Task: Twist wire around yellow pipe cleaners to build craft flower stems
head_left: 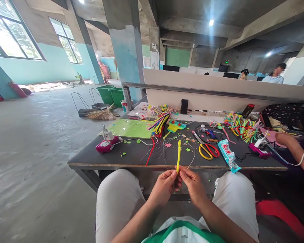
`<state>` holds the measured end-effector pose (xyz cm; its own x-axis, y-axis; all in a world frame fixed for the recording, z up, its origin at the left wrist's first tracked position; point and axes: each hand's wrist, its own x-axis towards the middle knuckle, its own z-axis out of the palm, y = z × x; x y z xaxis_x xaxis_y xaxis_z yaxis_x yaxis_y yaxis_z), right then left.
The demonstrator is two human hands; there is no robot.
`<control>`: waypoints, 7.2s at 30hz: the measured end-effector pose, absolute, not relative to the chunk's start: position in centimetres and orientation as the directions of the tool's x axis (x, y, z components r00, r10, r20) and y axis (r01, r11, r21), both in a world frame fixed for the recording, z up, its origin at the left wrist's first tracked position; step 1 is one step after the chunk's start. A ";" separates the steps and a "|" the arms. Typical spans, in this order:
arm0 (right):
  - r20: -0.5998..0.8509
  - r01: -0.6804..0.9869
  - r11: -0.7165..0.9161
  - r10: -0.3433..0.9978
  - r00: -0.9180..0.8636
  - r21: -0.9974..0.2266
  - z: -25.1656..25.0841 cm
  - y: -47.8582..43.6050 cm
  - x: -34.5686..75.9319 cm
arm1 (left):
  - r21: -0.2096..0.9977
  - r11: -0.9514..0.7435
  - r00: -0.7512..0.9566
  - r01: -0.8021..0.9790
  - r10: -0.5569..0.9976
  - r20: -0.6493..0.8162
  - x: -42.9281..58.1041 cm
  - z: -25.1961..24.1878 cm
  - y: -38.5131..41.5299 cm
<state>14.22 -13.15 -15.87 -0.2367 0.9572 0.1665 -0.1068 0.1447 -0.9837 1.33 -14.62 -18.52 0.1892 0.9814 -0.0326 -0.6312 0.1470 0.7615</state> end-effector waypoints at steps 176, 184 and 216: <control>0.059 -0.060 0.049 0.983 -0.174 -0.997 -20.5 -15.0 14.5 | 0.933 0.173 0.025 -0.316 0.984 -0.174 1.7 -19.6 -14.3; -0.001 -0.102 -0.015 0.992 -0.129 -0.995 -20.6 -14.7 14.7 | 0.923 0.148 0.088 -0.356 0.988 -0.125 1.9 -20.5 -14.3; 0.136 -0.331 0.037 0.950 -0.281 -0.943 -19.4 -12.5 16.9 | 0.977 0.148 0.220 -0.155 0.969 -0.112 1.3 -19.5 -15.3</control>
<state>16.86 -12.50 -19.42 -0.2808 0.9501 0.1357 -0.3306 0.0370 -0.9430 1.30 -15.26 -19.50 0.2198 0.9691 -0.1119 -0.1550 0.1480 0.9768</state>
